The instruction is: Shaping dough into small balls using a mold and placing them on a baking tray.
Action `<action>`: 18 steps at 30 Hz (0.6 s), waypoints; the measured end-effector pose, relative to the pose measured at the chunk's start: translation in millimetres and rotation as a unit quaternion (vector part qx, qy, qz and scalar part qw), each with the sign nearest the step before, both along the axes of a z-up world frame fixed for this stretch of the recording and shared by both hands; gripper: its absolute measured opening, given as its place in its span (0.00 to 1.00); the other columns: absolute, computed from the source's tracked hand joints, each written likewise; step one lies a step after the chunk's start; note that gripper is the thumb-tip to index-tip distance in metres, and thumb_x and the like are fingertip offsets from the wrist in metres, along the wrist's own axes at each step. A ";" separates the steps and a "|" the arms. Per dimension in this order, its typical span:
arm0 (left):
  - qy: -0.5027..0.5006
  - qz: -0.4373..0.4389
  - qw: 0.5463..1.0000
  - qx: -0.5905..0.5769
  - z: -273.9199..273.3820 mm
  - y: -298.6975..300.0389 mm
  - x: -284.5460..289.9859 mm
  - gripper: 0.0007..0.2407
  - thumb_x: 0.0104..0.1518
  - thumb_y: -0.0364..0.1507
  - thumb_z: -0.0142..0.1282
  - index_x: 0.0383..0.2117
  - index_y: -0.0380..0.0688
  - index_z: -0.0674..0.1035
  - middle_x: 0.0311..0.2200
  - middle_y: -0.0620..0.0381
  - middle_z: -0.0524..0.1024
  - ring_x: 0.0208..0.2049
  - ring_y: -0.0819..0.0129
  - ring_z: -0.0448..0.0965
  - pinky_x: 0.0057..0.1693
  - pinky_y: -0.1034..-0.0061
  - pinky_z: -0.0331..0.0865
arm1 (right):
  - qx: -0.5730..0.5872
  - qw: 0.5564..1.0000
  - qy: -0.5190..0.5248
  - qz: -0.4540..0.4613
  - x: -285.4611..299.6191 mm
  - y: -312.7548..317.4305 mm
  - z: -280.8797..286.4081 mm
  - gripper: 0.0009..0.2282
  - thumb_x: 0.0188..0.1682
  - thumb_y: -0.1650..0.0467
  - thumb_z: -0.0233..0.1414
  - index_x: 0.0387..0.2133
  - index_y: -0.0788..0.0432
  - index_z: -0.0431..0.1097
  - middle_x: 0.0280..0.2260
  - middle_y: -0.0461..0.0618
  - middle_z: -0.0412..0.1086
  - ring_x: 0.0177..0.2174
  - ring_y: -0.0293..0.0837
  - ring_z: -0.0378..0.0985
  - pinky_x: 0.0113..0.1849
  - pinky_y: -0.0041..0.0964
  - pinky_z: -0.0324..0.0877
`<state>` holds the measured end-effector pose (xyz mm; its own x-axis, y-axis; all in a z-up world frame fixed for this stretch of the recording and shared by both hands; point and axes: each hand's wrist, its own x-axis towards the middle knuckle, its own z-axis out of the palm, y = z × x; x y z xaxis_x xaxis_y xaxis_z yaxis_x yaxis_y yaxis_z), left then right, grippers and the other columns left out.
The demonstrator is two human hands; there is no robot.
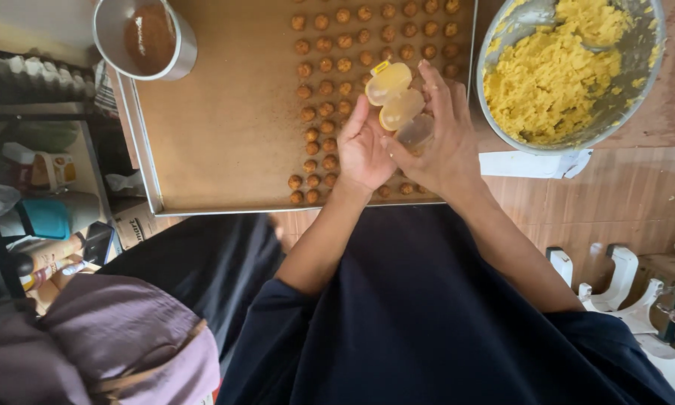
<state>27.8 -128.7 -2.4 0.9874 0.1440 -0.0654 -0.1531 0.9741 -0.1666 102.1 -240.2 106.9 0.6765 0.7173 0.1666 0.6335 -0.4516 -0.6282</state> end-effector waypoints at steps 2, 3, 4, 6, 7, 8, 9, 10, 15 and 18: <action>0.005 0.010 1.000 -0.006 1.4 -0.3 0.4 0.23 0.76 0.43 0.38 0.68 0.39 0.65 0.66 0.44 0.67 0.68 0.52 0.66 0.74 0.55 0.57 | 0.008 1.000 -0.006 0.003 -1.3 2.6 -0.2 0.45 0.43 0.66 0.69 0.71 0.61 0.46 0.55 0.61 0.62 0.52 0.55 0.71 0.50 0.46 0.76; 0.005 0.008 1.000 0.005 4.8 0.3 0.1 0.24 0.76 0.43 0.38 0.69 0.37 0.64 0.66 0.43 0.67 0.69 0.52 0.65 0.75 0.55 0.56 | 0.013 1.000 0.001 -0.001 -2.3 3.5 -0.4 0.45 0.44 0.66 0.69 0.71 0.61 0.45 0.57 0.62 0.61 0.53 0.55 0.71 0.49 0.45 0.77; 0.004 0.005 1.000 0.016 8.4 1.7 0.7 0.25 0.76 0.43 0.38 0.69 0.36 0.64 0.67 0.42 0.66 0.69 0.52 0.64 0.75 0.56 0.55 | 0.019 1.000 0.006 -0.005 -2.6 5.2 -0.4 0.46 0.45 0.66 0.69 0.72 0.60 0.44 0.59 0.62 0.59 0.54 0.54 0.72 0.49 0.44 0.78; 0.005 0.011 1.000 0.021 10.1 2.0 2.0 0.25 0.75 0.44 0.38 0.69 0.36 0.63 0.67 0.41 0.65 0.69 0.51 0.64 0.75 0.56 0.55 | 0.020 1.000 0.004 -0.009 -1.7 7.0 -4.1 0.46 0.44 0.67 0.69 0.72 0.60 0.44 0.60 0.62 0.59 0.55 0.54 0.72 0.49 0.43 0.78; 0.008 0.016 1.000 0.026 10.9 2.1 2.2 0.26 0.75 0.44 0.38 0.69 0.35 0.63 0.67 0.41 0.65 0.69 0.51 0.64 0.75 0.56 0.55 | 0.022 1.000 0.003 -0.013 -1.6 7.9 -6.0 0.46 0.44 0.67 0.69 0.72 0.59 0.44 0.61 0.61 0.59 0.55 0.53 0.72 0.48 0.43 0.78; 0.008 0.017 0.999 0.026 11.7 2.3 1.6 0.26 0.75 0.44 0.38 0.69 0.35 0.63 0.67 0.41 0.65 0.69 0.51 0.64 0.75 0.56 0.55 | 0.023 1.000 0.003 -0.011 -1.7 8.9 -7.8 0.46 0.44 0.67 0.69 0.72 0.59 0.44 0.61 0.61 0.59 0.55 0.53 0.72 0.48 0.43 0.78; 0.014 0.020 0.999 0.035 12.3 2.4 1.0 0.26 0.75 0.44 0.38 0.69 0.36 0.63 0.67 0.41 0.65 0.69 0.51 0.64 0.75 0.56 0.55 | 0.027 1.000 0.005 -0.013 -1.8 9.8 -9.7 0.46 0.44 0.68 0.69 0.73 0.59 0.43 0.61 0.60 0.58 0.56 0.53 0.72 0.49 0.43 0.78; 0.020 0.022 0.999 0.043 12.8 2.2 0.5 0.26 0.75 0.45 0.38 0.69 0.36 0.63 0.67 0.41 0.66 0.68 0.52 0.65 0.75 0.55 0.55 | 0.031 0.999 0.008 -0.014 -1.8 10.3 -11.8 0.46 0.44 0.68 0.68 0.73 0.59 0.43 0.62 0.60 0.58 0.56 0.52 0.72 0.50 0.42 0.79; 0.061 0.027 0.994 0.083 5.4 0.7 2.3 0.26 0.74 0.46 0.40 0.69 0.37 0.63 0.65 0.42 0.67 0.66 0.52 0.66 0.72 0.56 0.59 | 0.025 1.000 0.013 -0.011 -1.4 14.7 -16.5 0.47 0.43 0.69 0.68 0.73 0.61 0.42 0.61 0.60 0.57 0.55 0.52 0.70 0.50 0.45 0.76; 0.090 0.046 0.988 0.118 0.6 -0.8 2.5 0.26 0.74 0.45 0.42 0.69 0.38 0.63 0.63 0.44 0.68 0.65 0.53 0.67 0.71 0.56 0.61 | 0.029 1.000 -0.007 -0.006 -2.0 19.6 -11.6 0.47 0.42 0.69 0.68 0.71 0.63 0.42 0.63 0.61 0.56 0.55 0.55 0.68 0.51 0.46 0.75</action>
